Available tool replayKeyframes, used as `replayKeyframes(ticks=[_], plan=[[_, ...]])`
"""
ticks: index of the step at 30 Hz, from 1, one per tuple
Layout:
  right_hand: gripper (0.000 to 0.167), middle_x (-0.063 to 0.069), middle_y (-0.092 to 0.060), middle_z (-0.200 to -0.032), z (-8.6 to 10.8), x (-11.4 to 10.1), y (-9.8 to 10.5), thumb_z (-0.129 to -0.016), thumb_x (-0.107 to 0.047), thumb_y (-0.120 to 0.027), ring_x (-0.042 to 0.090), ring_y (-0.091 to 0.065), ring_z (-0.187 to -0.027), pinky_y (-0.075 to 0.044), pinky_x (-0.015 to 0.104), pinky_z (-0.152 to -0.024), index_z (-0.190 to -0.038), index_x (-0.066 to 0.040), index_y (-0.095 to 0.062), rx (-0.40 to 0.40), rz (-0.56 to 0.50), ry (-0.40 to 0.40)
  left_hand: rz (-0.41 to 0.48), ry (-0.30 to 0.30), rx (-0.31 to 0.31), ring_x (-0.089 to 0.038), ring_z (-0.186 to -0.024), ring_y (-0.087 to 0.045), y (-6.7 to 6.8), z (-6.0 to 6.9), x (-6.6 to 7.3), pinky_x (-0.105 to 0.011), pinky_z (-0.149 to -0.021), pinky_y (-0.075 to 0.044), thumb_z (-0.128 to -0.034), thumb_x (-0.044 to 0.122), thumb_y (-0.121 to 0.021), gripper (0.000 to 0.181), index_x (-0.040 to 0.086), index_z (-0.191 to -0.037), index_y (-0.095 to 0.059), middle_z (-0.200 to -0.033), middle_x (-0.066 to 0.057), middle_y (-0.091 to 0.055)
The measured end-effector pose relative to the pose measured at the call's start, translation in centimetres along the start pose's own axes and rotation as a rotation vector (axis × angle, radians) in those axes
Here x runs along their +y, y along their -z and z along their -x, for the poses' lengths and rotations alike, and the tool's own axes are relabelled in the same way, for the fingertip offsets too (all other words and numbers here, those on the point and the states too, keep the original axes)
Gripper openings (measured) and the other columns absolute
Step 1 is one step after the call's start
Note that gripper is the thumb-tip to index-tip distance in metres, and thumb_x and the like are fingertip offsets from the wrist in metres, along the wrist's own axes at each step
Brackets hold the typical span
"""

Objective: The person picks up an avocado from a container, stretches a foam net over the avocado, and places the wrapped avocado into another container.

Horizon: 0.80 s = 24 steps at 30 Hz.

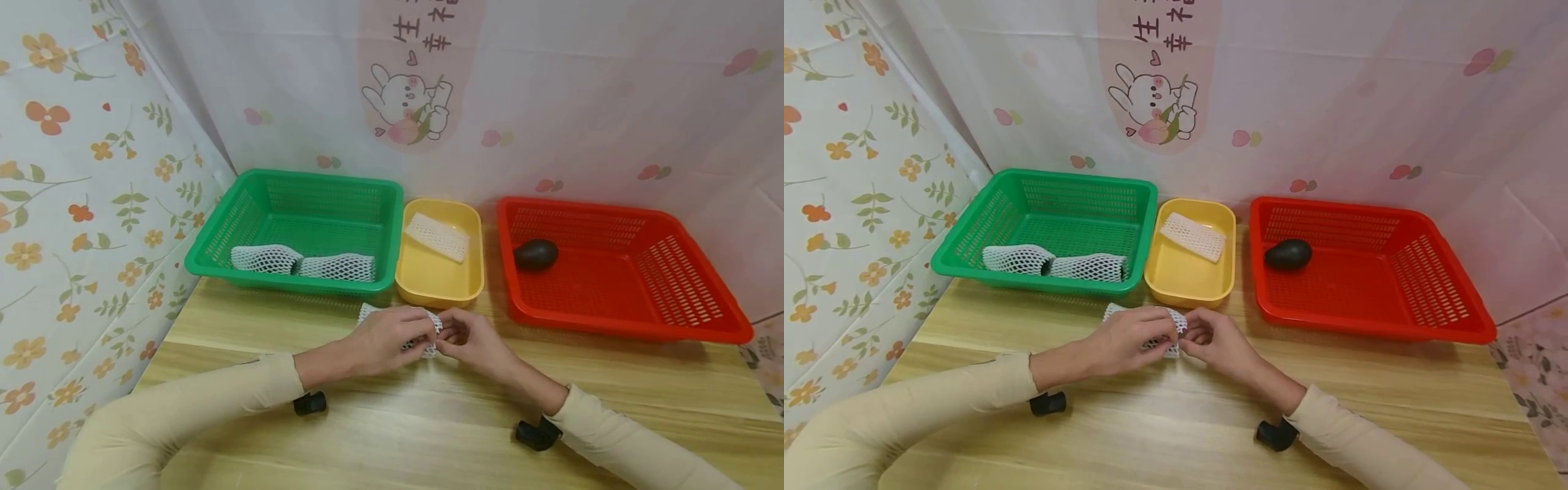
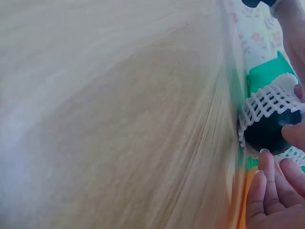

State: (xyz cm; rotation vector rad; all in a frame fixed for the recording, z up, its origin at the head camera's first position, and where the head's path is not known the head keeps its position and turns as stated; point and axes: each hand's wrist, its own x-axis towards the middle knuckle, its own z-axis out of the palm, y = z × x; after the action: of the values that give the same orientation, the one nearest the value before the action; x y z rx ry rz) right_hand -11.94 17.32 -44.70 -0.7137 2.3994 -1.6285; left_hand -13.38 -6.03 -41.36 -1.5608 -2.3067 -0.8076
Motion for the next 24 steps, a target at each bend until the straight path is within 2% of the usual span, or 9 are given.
replayKeyframes(ticks=[8,14,18,24], plan=[[0.026,0.007,-0.070,-0.097,-0.11,0.18,-0.26,-0.086,0.006,-0.078,0.023,-0.068,-0.084,-0.057,0.032,-0.074,-0.108,0.001,-0.067,0.022,-0.018,-0.013,-0.036,0.037,-0.014,-0.010,-0.085,-0.058,0.29,0.14,-0.01,-0.021,-0.070,-0.047,-0.0908,0.011,-0.075,0.013,0.019,-0.094,-0.065,-0.095,0.007,-0.061],[0.024,0.011,-0.071,-0.098,-0.05,0.38,-0.19,-0.085,0.001,-0.081,0.026,-0.069,-0.085,-0.058,0.034,-0.073,-0.105,0.002,-0.066,0.040,-0.024,-0.022,-0.086,0.008,-0.020,-0.016,-0.092,-0.056,0.83,0.30,-0.44,-0.026,-0.079,-0.045,-0.0913,0.010,-0.074,0.012,0.018,-0.097,-0.067,-0.100,0.005,-0.063],[0.025,0.011,-0.071,-0.097,0.12,0.26,0.01,-0.085,0.000,-0.081,0.026,-0.069,-0.085,-0.057,0.034,-0.073,-0.104,0.003,-0.066,0.043,-0.030,-0.046,-0.109,-0.013,-0.040,-0.018,-0.098,-0.053,0.92,0.38,-0.78,-0.030,-0.084,-0.041,-0.0915,0.011,-0.073,0.014,0.016,-0.104,-0.071,-0.104,0.005,-0.065],[0.026,0.011,-0.070,-0.097,0.16,0.13,0.14,-0.084,0.000,-0.082,0.027,-0.069,-0.084,-0.057,0.034,-0.073,-0.104,0.002,-0.065,0.031,-0.014,-0.060,-0.151,0.024,-0.089,-0.022,-0.105,-0.052,0.98,0.56,-0.78,-0.034,-0.086,-0.041,-0.0913,0.015,-0.072,0.030,0.016,-0.121,-0.066,-0.109,0.003,-0.065]])
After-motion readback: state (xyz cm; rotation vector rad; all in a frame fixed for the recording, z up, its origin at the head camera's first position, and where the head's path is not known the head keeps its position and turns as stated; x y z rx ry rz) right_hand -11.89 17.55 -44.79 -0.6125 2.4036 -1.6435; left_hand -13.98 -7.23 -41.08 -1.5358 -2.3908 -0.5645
